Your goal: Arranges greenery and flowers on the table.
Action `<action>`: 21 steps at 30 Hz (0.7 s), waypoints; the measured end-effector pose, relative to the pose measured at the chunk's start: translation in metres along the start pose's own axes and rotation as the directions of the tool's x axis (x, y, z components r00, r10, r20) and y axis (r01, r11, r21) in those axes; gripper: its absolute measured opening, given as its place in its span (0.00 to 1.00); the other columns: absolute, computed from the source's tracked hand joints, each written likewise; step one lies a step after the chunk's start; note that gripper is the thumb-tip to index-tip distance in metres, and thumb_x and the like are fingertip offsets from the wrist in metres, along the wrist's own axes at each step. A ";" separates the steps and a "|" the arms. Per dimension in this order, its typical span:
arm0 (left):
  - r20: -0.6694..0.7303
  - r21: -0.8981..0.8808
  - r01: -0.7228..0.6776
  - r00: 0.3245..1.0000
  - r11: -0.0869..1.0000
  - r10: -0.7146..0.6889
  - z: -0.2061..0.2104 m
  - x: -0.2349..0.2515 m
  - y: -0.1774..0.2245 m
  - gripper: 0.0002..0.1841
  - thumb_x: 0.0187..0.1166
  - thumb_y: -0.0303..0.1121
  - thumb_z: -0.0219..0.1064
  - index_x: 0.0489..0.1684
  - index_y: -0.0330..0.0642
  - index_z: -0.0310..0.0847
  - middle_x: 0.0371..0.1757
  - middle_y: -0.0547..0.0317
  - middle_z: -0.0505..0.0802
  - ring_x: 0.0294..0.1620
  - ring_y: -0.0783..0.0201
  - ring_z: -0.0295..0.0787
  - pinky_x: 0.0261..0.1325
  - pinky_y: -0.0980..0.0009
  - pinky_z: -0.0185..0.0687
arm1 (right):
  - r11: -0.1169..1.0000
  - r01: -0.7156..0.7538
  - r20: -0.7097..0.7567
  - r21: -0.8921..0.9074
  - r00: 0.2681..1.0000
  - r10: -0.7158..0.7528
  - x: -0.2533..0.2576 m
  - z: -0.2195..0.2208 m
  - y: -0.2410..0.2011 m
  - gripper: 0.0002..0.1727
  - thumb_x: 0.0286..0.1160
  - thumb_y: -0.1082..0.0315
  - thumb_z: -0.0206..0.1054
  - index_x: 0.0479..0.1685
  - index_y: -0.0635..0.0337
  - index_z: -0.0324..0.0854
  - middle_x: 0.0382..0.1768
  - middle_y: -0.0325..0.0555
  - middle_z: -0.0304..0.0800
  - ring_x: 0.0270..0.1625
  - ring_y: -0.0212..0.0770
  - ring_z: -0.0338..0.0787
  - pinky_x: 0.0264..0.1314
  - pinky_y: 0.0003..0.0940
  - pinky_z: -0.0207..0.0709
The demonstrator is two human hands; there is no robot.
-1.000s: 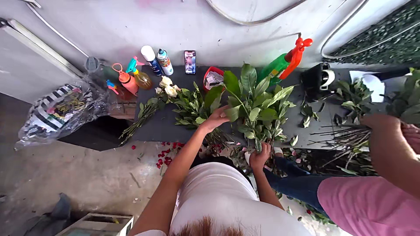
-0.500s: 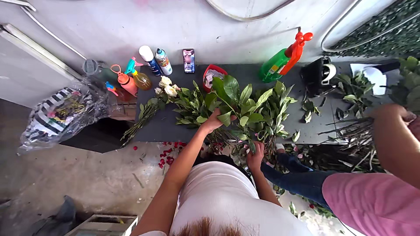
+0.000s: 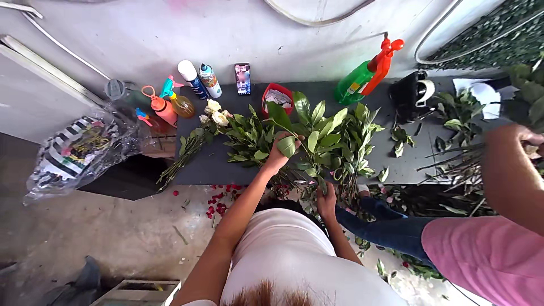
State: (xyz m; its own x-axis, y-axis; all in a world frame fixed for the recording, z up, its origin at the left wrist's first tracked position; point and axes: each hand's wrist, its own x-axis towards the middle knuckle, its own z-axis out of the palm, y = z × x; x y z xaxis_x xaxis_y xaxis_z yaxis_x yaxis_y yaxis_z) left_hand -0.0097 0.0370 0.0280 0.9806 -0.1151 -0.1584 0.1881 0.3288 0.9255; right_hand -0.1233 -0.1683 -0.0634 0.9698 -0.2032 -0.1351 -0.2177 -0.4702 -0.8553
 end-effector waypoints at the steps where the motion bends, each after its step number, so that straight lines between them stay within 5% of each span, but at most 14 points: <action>1: 0.004 0.001 0.002 1.000 1.000 -0.002 0.002 -0.001 0.002 0.12 0.86 0.24 0.59 0.63 0.33 0.72 0.56 0.54 0.90 0.56 0.66 0.87 0.59 0.65 0.87 | 0.997 -0.044 0.006 0.070 0.999 0.043 0.000 0.000 -0.001 0.23 0.83 0.75 0.56 0.72 0.85 0.70 0.68 0.80 0.77 0.72 0.61 0.80 0.79 0.48 0.71; 3: 0.011 0.015 0.017 1.000 1.000 -0.018 0.003 -0.003 0.002 0.14 0.88 0.25 0.56 0.68 0.32 0.68 0.58 0.53 0.86 0.58 0.67 0.84 0.62 0.65 0.84 | 0.959 -0.148 0.025 0.242 0.989 0.147 0.000 -0.001 -0.008 0.26 0.87 0.68 0.54 0.75 0.83 0.66 0.70 0.74 0.76 0.70 0.49 0.80 0.76 0.38 0.71; 6: 0.005 0.086 -0.027 1.000 0.996 0.026 0.002 -0.005 0.002 0.16 0.89 0.27 0.55 0.71 0.31 0.68 0.62 0.50 0.85 0.60 0.68 0.81 0.64 0.68 0.81 | 0.909 -0.188 0.007 0.372 0.980 0.199 0.005 -0.001 -0.015 0.24 0.91 0.64 0.46 0.67 0.82 0.70 0.53 0.55 0.79 0.51 0.28 0.79 0.60 0.23 0.72; 10: -0.030 0.137 -0.099 0.994 0.986 0.104 0.000 -0.017 0.013 0.13 0.89 0.29 0.54 0.67 0.38 0.71 0.60 0.61 0.86 0.59 0.76 0.80 0.66 0.74 0.75 | 0.915 -0.183 -0.029 0.361 0.978 0.206 0.012 -0.002 -0.023 0.15 0.90 0.72 0.50 0.60 0.79 0.71 0.48 0.52 0.78 0.49 0.29 0.79 0.57 0.23 0.74; 13: -0.047 0.045 -0.180 0.982 0.983 0.182 -0.012 -0.010 0.004 0.15 0.89 0.29 0.49 0.67 0.33 0.71 0.61 0.54 0.88 0.63 0.68 0.83 0.68 0.67 0.79 | 0.899 -0.195 -0.029 0.391 0.974 0.224 0.018 -0.003 -0.021 0.16 0.92 0.72 0.46 0.65 0.78 0.67 0.49 0.51 0.78 0.50 0.28 0.80 0.59 0.22 0.75; 17: -0.179 -0.047 -0.253 0.954 0.966 0.241 -0.034 -0.020 0.019 0.11 0.85 0.27 0.51 0.59 0.40 0.73 0.48 0.61 0.91 0.54 0.64 0.89 0.63 0.58 0.86 | 0.893 -0.231 -0.083 0.387 0.955 0.283 0.023 -0.008 -0.010 0.19 0.93 0.70 0.43 0.70 0.77 0.64 0.45 0.49 0.79 0.42 0.28 0.83 0.49 0.24 0.80; 21: -0.389 0.085 -0.291 0.871 0.953 0.300 -0.070 -0.075 0.052 0.14 0.89 0.39 0.59 0.67 0.52 0.72 0.50 0.73 0.89 0.54 0.72 0.88 0.62 0.66 0.88 | 0.900 -0.312 -0.183 0.305 0.908 0.377 0.026 -0.018 -0.003 0.23 0.93 0.67 0.52 0.75 0.78 0.63 0.44 0.51 0.77 0.37 0.29 0.79 0.46 0.26 0.78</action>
State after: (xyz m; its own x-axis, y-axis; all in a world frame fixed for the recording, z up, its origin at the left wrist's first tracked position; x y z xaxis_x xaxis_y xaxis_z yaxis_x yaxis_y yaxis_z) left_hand -0.0700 0.1282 0.0637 0.9319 0.3628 0.0064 -0.1106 0.2673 0.9572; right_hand -0.0992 -0.1872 -0.0554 0.7785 -0.5189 -0.3532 -0.4647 -0.0982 -0.8800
